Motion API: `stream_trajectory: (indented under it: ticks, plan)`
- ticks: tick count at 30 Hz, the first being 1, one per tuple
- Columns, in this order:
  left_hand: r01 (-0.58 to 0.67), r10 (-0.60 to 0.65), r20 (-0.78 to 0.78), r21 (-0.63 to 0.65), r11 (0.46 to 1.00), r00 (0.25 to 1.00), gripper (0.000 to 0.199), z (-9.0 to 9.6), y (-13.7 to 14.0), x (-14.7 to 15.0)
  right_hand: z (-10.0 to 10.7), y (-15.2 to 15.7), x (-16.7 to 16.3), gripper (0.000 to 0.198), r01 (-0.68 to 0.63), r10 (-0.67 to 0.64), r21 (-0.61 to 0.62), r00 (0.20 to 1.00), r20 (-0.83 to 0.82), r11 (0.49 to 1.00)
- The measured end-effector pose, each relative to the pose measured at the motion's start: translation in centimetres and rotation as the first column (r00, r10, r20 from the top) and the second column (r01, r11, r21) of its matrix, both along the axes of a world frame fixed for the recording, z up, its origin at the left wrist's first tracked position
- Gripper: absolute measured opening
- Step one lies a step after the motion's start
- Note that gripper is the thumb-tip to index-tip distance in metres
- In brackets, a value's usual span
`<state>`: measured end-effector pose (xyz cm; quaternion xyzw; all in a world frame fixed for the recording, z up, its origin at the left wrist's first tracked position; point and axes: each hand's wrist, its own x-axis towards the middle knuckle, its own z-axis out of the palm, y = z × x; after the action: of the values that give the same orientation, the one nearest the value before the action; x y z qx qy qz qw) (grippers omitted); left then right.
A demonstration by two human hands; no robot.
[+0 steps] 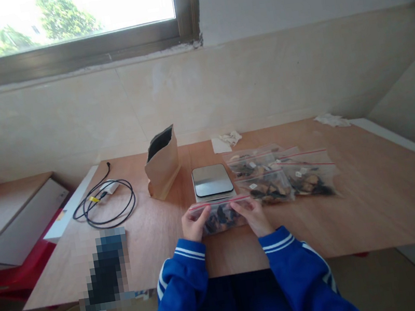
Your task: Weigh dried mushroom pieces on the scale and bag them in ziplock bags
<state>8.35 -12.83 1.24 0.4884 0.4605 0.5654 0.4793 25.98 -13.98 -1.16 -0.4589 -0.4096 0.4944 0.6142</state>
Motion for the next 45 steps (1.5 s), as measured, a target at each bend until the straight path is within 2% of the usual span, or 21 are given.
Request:
stream_trajectory:
  ticks: [9, 18, 22, 27, 32, 37, 45]
  plan:
    - [-0.007, 0.007, -0.005, 0.004, 1.000, 1.000, 0.029, -0.6, 0.0, -0.3, 0.8, -0.1, -0.2, 0.024, 0.055, -0.055, 0.008, 0.998, -0.005, 0.998]
    - [-0.006, 0.006, -0.024, -0.011, 1.000, 1.000, 0.031, -0.1, -0.1, -0.2, 0.2, 0.0, 0.0, 0.027, 0.061, -0.061, 0.002, 0.998, 0.004, 0.998]
    - [0.045, -0.045, -0.005, -0.021, 0.999, 0.999, 0.033, -0.1, 0.0, -0.1, -0.4, 0.1, 0.1, 0.033, 0.009, -0.010, -0.030, 1.000, -0.022, 1.000]
    - [0.123, -0.122, 0.022, -0.062, 0.990, 0.992, 0.033, -0.4, 0.1, 0.0, -0.7, 0.3, 0.1, 0.034, -0.095, 0.095, -0.013, 0.995, 0.034, 0.995]
    - [0.102, -0.103, -0.017, -0.023, 0.994, 0.995, 0.028, -0.4, 0.1, 0.1, -0.7, 0.2, 0.0, 0.027, -0.055, 0.055, 0.001, 0.997, 0.054, 0.998]
    - [0.096, -0.095, -0.054, 0.019, 0.995, 0.994, 0.026, -0.5, 0.1, 0.0, -0.2, 0.0, 0.0, 0.025, -0.075, 0.074, 0.016, 0.996, 0.042, 0.997]
    - [0.095, -0.093, -0.100, 0.019, 0.995, 0.991, 0.026, -0.2, -0.1, -0.1, 0.1, 0.0, 0.0, 0.022, -0.065, 0.063, 0.028, 0.995, 0.078, 0.998]
